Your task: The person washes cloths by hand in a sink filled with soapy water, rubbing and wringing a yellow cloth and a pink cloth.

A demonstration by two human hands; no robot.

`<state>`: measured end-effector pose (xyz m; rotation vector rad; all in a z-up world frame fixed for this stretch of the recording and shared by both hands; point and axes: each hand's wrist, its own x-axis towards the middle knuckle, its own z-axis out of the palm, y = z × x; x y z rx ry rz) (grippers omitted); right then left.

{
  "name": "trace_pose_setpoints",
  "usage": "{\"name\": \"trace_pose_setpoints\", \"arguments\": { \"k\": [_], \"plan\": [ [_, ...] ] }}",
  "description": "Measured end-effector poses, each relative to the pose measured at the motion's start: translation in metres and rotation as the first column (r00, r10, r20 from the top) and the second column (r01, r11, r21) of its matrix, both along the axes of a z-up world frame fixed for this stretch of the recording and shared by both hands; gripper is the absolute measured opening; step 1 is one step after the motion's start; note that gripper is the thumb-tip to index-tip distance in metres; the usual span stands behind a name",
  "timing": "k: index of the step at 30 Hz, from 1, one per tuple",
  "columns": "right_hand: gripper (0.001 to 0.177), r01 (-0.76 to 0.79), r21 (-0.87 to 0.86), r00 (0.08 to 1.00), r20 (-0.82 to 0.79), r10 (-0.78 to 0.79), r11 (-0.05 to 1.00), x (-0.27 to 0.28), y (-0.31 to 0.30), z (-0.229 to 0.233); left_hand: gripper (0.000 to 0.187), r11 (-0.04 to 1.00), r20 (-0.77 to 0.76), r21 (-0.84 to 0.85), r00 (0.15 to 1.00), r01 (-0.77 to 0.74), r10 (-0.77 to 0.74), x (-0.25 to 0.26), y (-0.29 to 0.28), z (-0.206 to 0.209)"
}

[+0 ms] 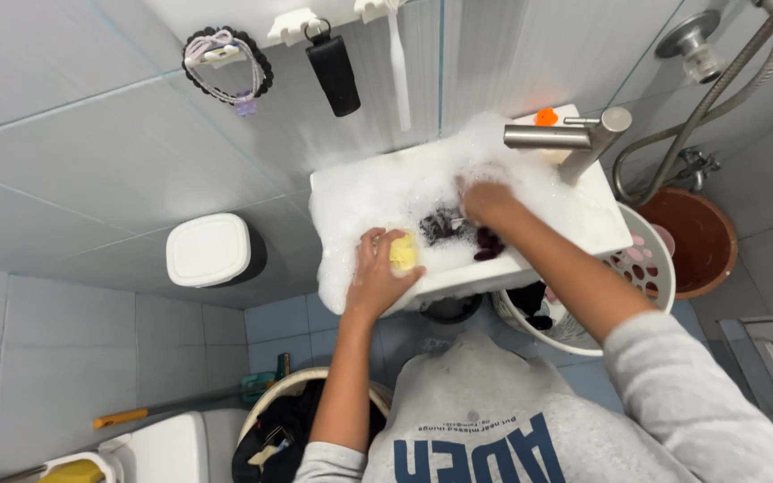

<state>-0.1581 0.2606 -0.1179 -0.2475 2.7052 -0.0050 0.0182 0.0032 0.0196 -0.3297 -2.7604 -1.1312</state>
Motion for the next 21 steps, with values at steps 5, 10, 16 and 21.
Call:
{"name": "trace_pose_setpoints", "arguments": {
  "k": [5,10,16,21],
  "plan": [
    [0.050,-0.186,-0.444,0.981,-0.039,0.188,0.877,0.093,-0.031,0.086,0.032,0.977,0.132,0.134,0.980,-0.164,0.146,-0.021,-0.006,-0.027],
    [0.047,-0.104,-0.395,0.969,0.167,0.183,0.913,0.096,-0.037,0.063,0.054,0.908,0.277,0.245,0.922,-0.339,0.270,-0.061,-0.022,-0.047],
    [0.040,0.069,-0.763,0.997,0.074,-0.019,0.643,0.081,-0.055,0.095,0.065,0.843,0.454,0.360,0.864,-0.399,0.215,-0.069,-0.022,-0.022],
    [0.034,0.058,-0.780,0.998,0.025,-0.060,0.623,0.110,-0.075,0.155,0.047,0.853,0.343,0.497,0.939,-0.160,-0.023,-0.061,-0.023,0.004]
  ]
}}
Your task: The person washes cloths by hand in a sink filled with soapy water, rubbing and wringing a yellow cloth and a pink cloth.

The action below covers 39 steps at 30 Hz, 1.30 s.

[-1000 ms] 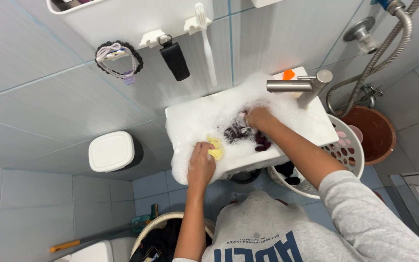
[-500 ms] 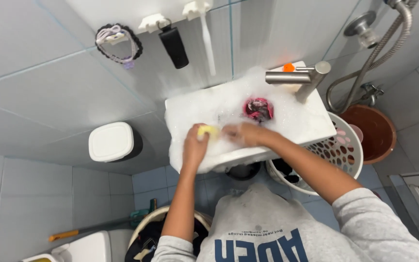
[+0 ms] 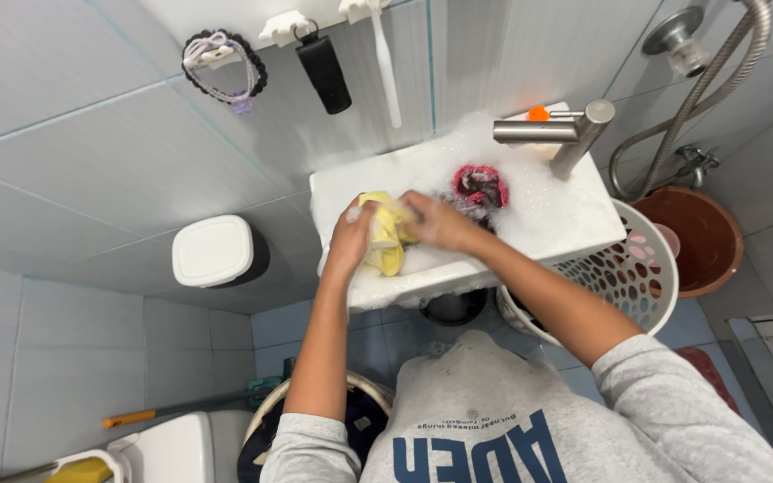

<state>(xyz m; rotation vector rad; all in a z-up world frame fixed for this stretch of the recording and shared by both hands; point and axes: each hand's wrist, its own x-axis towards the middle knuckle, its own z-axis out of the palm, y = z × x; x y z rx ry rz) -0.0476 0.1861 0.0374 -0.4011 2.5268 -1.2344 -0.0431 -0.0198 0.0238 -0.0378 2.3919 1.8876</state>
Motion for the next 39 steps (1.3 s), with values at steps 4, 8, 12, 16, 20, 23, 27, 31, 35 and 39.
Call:
{"name": "trace_pose_setpoints", "arguments": {
  "k": [4,8,12,16,20,23,27,31,35,39],
  "plan": [
    [0.022,0.204,-0.248,0.979,0.049,-0.198,0.947,-0.018,0.019,0.015,0.032,0.846,-0.142,-0.532,0.989,-0.042,-0.040,0.014,-0.014,0.034],
    [0.031,-0.059,0.163,0.998,-0.006,0.061,0.985,-0.028,0.015,-0.025,0.046,0.540,-0.256,-0.838,0.932,-0.082,-0.255,0.011,-0.002,-0.005],
    [0.028,-0.277,0.490,0.958,0.069,0.280,0.827,-0.036,-0.009,-0.105,0.044,0.392,0.227,-0.850,0.916,0.353,-0.332,-0.024,0.019,-0.099],
    [0.021,-0.232,0.540,0.968,0.046,0.247,0.809,-0.048,-0.016,-0.156,0.048,0.286,0.404,-0.815,0.848,0.504,-0.343,-0.059,0.018,-0.177],
    [0.017,-0.167,0.332,0.986,0.032,0.166,0.929,-0.052,-0.004,-0.136,0.044,0.104,0.509,-0.815,0.790,0.570,-0.342,-0.079,0.002,-0.203],
    [0.015,-0.010,-0.312,0.985,0.160,0.063,0.950,-0.049,0.010,-0.067,0.043,0.515,0.130,-0.781,0.899,0.353,-0.419,-0.071,-0.034,-0.163],
    [0.027,-0.116,-0.424,0.990,0.028,0.141,0.898,-0.021,0.031,0.029,0.034,0.943,-0.044,-0.251,0.971,0.217,-0.235,-0.037,-0.045,-0.071],
    [0.035,-0.339,-0.202,0.903,-0.345,0.257,0.919,-0.013,0.046,0.099,0.018,0.993,-0.046,0.043,0.993,0.112,-0.110,-0.017,-0.059,-0.012],
    [0.022,-0.101,0.397,0.845,-0.449,0.290,0.912,0.001,0.050,0.121,0.036,0.926,-0.239,0.224,0.938,0.304,-0.250,0.000,-0.070,0.026],
    [0.020,-0.185,0.580,0.828,-0.343,0.444,0.793,-0.016,0.057,0.099,0.064,0.694,-0.198,-0.706,0.900,0.145,-0.389,0.025,-0.062,0.065]
  ]
}}
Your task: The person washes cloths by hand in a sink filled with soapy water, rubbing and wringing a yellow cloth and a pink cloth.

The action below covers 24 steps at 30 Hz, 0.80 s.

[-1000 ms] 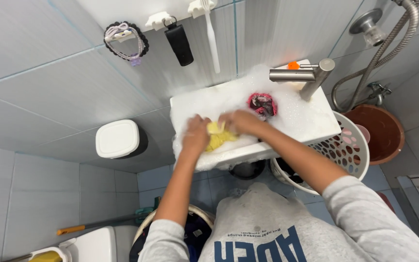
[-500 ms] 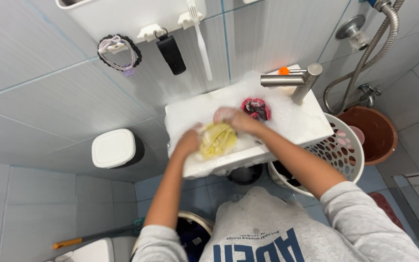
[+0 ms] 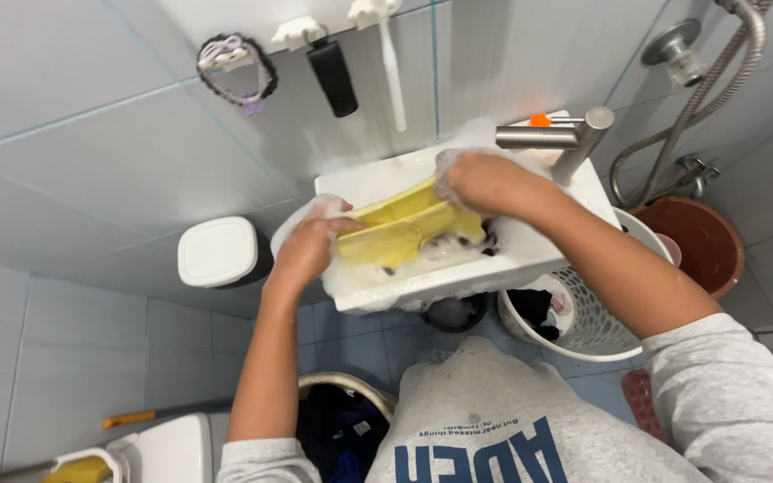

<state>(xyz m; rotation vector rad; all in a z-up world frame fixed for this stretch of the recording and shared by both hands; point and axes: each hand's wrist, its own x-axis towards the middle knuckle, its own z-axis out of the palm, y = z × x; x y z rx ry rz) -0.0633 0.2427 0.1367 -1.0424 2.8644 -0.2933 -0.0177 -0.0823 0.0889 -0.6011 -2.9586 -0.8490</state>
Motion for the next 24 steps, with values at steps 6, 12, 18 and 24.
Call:
{"name": "trace_pose_setpoints", "arguments": {
  "k": [6,12,18,24],
  "plan": [
    [0.025,0.156,-0.728,0.840,0.453,0.298,0.667,-0.049,0.019,-0.051,0.024,0.966,-0.063,0.234,0.993,0.110,-0.097,-0.024,-0.015,-0.010],
    [0.050,0.256,-0.213,0.734,0.678,-0.046,0.943,-0.038,-0.036,-0.111,0.047,0.988,0.346,-0.142,0.932,-0.059,0.105,-0.041,0.048,-0.077],
    [0.041,0.037,0.279,0.883,0.441,-0.162,0.960,-0.018,-0.063,-0.176,0.046,0.828,0.463,-0.524,0.883,0.199,0.081,-0.070,0.084,-0.217],
    [0.041,0.178,-0.054,0.890,0.436,-0.137,0.983,-0.029,-0.046,-0.155,0.044,0.893,0.386,-0.436,0.920,0.116,0.070,-0.078,0.054,-0.224]
  ]
}}
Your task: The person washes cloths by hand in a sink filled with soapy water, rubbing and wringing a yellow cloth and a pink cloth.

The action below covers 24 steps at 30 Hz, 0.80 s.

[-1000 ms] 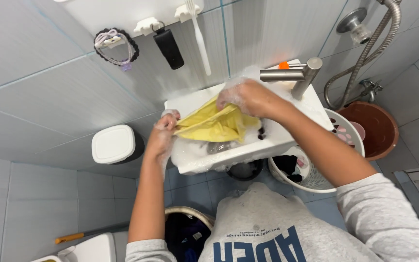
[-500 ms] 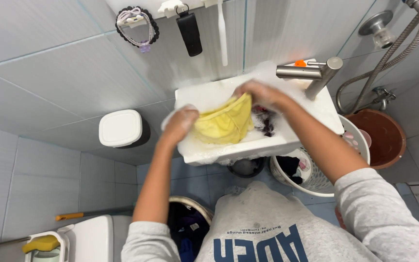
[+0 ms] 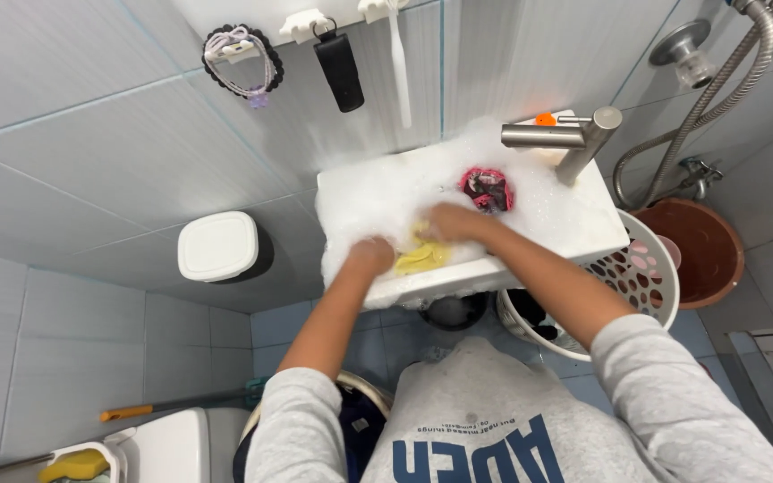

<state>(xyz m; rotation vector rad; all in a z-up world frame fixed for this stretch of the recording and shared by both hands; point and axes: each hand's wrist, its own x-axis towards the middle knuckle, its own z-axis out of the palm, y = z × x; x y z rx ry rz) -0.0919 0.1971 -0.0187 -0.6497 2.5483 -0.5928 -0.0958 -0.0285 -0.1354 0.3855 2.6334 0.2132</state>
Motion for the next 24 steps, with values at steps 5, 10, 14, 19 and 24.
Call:
{"name": "trace_pose_setpoints", "arguments": {
  "k": [5,10,14,19,24],
  "plan": [
    [0.042,0.395,-0.416,0.881,0.424,-0.209,0.820,0.010,0.026,0.101,0.044,0.903,-0.072,0.389,0.971,-0.182,0.227,0.008,-0.028,0.102],
    [0.042,-0.011,-0.571,0.985,0.136,0.108,0.821,0.025,0.030,0.163,0.050,0.292,0.008,0.956,0.998,-0.026,0.062,0.032,-0.022,0.168],
    [0.041,-0.108,-0.496,0.994,-0.027,0.109,0.862,0.032,0.012,0.173,0.046,0.524,-0.079,0.851,0.994,0.028,0.076,0.063,0.018,0.199],
    [0.040,0.183,-0.702,0.982,0.167,-0.091,0.688,0.037,0.023,0.188,0.033,0.653,-0.262,0.754,0.943,0.069,0.203,0.074,0.014,0.229],
    [0.041,0.318,-0.671,0.948,0.228,-0.221,0.670,0.044,0.035,0.202,0.026,0.683,-0.156,0.729,0.958,-0.051,0.239,0.073,-0.006,0.214]
  ]
}}
